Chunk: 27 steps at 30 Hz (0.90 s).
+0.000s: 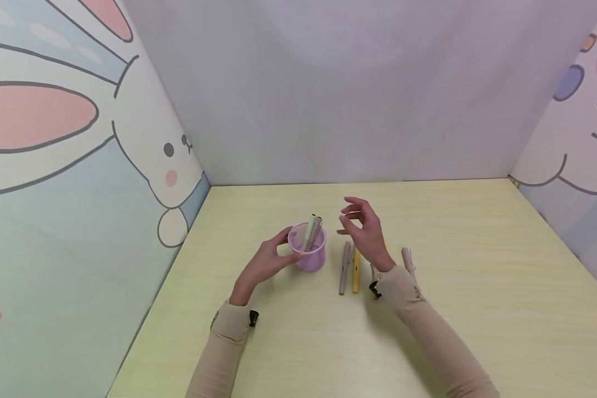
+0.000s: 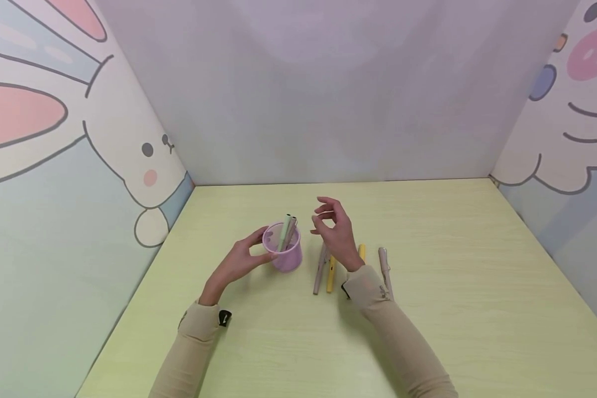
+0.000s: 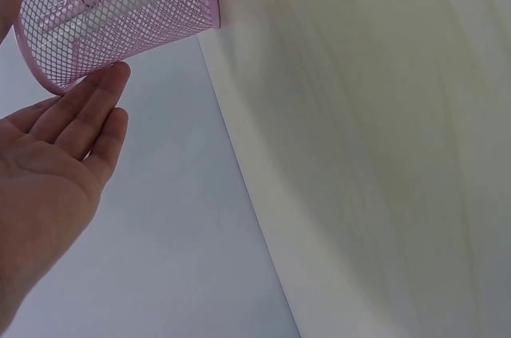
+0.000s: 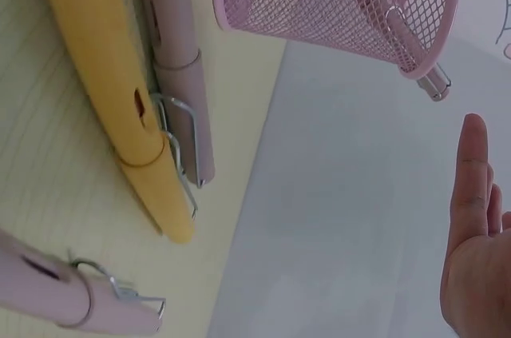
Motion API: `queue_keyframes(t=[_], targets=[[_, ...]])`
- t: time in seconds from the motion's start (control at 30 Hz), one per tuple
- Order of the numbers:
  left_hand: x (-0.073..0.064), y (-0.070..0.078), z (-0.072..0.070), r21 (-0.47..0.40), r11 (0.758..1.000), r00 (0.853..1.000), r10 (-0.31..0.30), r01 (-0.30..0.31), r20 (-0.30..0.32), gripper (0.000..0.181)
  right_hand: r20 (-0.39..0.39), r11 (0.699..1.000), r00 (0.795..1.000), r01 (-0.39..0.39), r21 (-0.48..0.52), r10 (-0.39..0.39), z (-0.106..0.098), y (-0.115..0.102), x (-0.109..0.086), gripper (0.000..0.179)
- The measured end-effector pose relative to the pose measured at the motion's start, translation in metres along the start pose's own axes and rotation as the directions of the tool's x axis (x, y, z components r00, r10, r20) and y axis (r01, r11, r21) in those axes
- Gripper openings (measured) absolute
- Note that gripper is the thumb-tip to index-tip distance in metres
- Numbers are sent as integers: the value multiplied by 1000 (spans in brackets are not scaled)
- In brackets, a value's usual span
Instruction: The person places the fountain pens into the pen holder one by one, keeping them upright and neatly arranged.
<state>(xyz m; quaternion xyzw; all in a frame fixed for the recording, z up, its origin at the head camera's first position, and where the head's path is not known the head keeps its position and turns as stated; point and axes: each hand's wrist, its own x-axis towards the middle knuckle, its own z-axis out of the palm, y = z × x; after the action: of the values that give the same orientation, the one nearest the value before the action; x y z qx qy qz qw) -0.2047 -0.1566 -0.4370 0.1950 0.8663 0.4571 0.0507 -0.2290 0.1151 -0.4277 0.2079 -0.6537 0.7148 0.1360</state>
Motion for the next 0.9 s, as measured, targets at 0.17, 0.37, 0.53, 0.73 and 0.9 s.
queue_keyframes(t=[0.17,0.37,0.53,0.73,0.9], targets=[[0,1,-1,-1,1000,1000,-4,4,4,75,-26,1000,999,-22,-13,22,-12,-1,-3,44],[-2,2,-2,5,1000,1000,-15,15,1,77,-43,999,999,-34,-34,32,-25,0,-7,42],[-2,2,-2,7,1000,1000,-10,10,1,76,-50,997,998,-41,-65,38,-37,1,-11,43],[-1,1,-2,4,1000,1000,-1,1,6,76,-78,995,996,-49,-82,43,-51,1,-16,43],[-1,1,-2,5,1000,1000,3,-3,4,76,-85,993,995,-57,-100,49,-60,1,-18,43]])
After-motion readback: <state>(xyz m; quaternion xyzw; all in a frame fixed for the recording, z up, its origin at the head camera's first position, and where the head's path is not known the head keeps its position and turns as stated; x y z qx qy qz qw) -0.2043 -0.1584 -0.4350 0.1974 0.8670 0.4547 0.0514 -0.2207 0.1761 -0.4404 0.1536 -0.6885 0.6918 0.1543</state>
